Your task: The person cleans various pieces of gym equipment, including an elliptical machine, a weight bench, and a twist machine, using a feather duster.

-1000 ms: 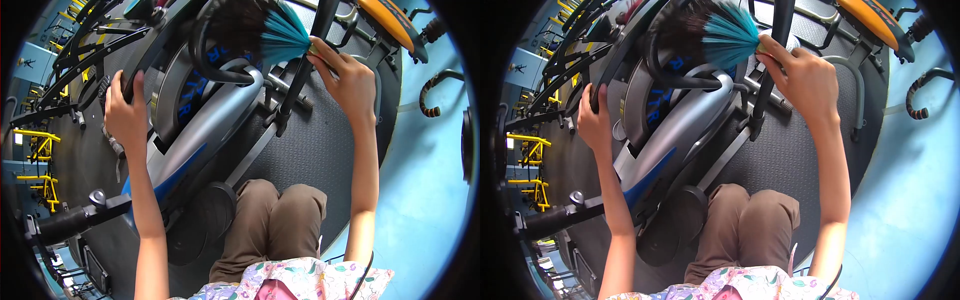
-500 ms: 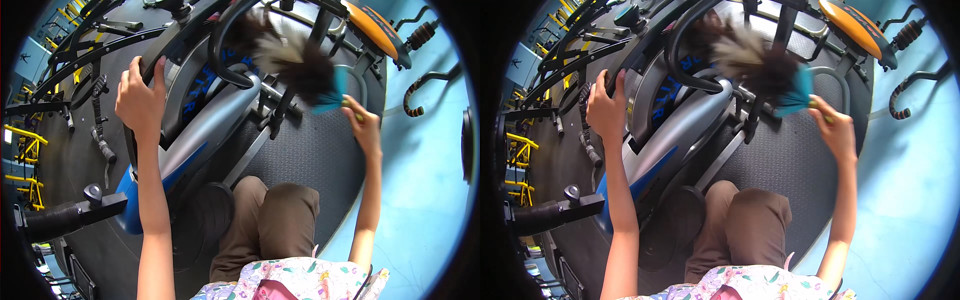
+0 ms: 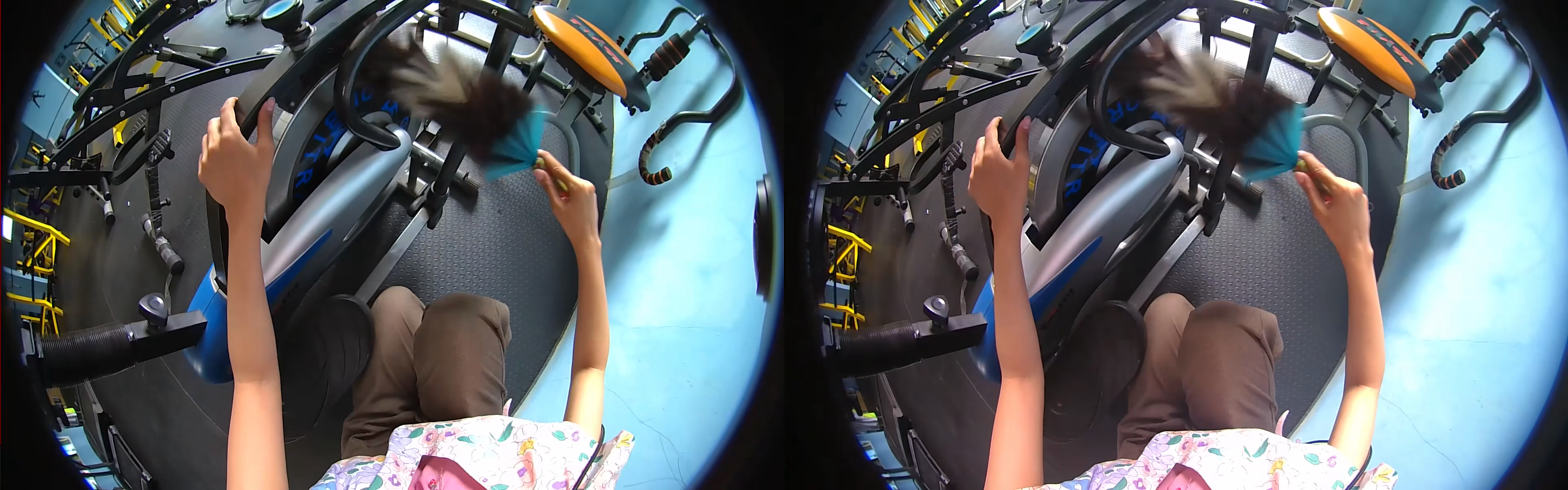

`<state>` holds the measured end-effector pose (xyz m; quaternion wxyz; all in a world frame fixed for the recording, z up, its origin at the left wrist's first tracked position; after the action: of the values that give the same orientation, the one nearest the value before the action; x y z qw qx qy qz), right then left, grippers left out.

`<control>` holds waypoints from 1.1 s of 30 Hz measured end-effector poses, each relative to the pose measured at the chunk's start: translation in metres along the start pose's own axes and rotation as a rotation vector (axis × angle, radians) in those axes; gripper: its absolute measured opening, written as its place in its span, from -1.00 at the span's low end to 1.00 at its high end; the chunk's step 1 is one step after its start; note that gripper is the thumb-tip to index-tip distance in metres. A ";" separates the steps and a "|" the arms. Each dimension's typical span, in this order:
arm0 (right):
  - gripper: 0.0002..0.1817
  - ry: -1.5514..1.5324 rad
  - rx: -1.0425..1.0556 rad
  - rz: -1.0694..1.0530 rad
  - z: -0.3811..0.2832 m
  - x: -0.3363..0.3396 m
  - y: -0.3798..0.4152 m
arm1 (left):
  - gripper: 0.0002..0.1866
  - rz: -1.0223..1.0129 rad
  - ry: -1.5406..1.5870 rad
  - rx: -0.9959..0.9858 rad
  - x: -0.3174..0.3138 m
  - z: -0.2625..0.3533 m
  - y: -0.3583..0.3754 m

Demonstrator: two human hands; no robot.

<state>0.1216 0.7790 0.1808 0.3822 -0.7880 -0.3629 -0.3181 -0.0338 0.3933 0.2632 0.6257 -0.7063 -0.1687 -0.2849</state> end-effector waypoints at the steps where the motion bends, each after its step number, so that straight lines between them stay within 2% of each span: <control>1: -0.64 -0.033 0.046 0.002 -0.010 -0.003 -0.001 | -0.43 0.006 0.004 0.001 0.000 0.000 0.000; 2: -0.65 -0.066 0.091 0.002 -0.019 -0.006 -0.002 | -0.44 0.006 0.005 0.002 0.000 0.000 0.000; 4: -0.66 0.057 0.066 0.006 -0.024 -0.011 -0.008 | -0.44 0.007 0.007 0.004 0.001 0.000 0.001; 7: -0.64 -0.080 0.138 0.036 -0.036 -0.008 -0.013 | -0.45 -0.010 0.000 0.006 0.002 0.000 -0.001; 10: -0.64 -0.071 0.152 0.033 -0.036 -0.009 -0.008 | -0.45 0.002 0.010 -0.007 0.002 0.001 -0.001; 12: -0.64 -0.003 0.078 -0.040 -0.030 -0.013 -0.004 | -0.44 0.000 0.011 -0.010 0.002 0.000 -0.001; 14: -0.64 -0.023 0.114 -0.002 -0.020 -0.002 0.011 | -0.44 0.007 0.014 -0.011 0.001 0.000 0.000; 16: -0.63 -0.218 0.086 -0.051 -0.006 0.013 0.032 | -0.44 0.017 0.016 -0.014 0.003 0.000 -0.001; 18: -0.62 -0.209 -0.001 -0.094 0.021 0.031 0.058 | -0.43 -0.077 0.035 0.059 0.000 -0.002 0.000; 22: -0.65 -0.223 -0.094 -0.106 0.065 0.075 0.102 | -0.44 0.003 0.008 -0.011 0.002 0.000 -0.001; 24: -0.67 -0.224 -0.110 -0.029 0.072 0.088 0.104 | -0.44 -0.005 0.006 -0.009 0.002 0.000 -0.001; 26: -0.68 -0.261 -0.228 -0.086 0.080 0.092 0.096 | -0.44 -0.026 0.011 0.013 0.001 -0.001 0.000; 27: -0.68 -0.295 -0.361 -0.154 0.085 0.091 0.092 | -0.44 -0.044 0.014 0.037 -0.001 -0.002 0.000; 30: -0.68 -0.270 -0.390 -0.118 0.062 0.084 0.073 | -0.44 -0.011 0.010 -0.003 0.004 0.001 -0.002; 31: -0.68 -0.251 -0.279 -0.075 0.049 0.079 0.063 | -0.44 -0.011 0.008 -0.002 0.004 0.000 -0.001; 33: -0.67 -0.175 -0.188 -0.059 0.021 0.067 0.041 | -0.45 0.015 0.014 -0.012 0.004 0.000 -0.002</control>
<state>0.1955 0.8005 0.2065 0.2640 -0.8342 -0.3862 -0.2920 -0.0312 0.3934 0.2672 0.6245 -0.7094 -0.1572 -0.2864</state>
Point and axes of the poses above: each hand's wrist, its own y-axis away from the middle knuckle, its own x-axis out of the back of the hand, z = x × y, the point moved 7 cm from there along -y, towards the middle knuckle, and after that the axes turned 8 degrees about -x, right-handed, at the moved point
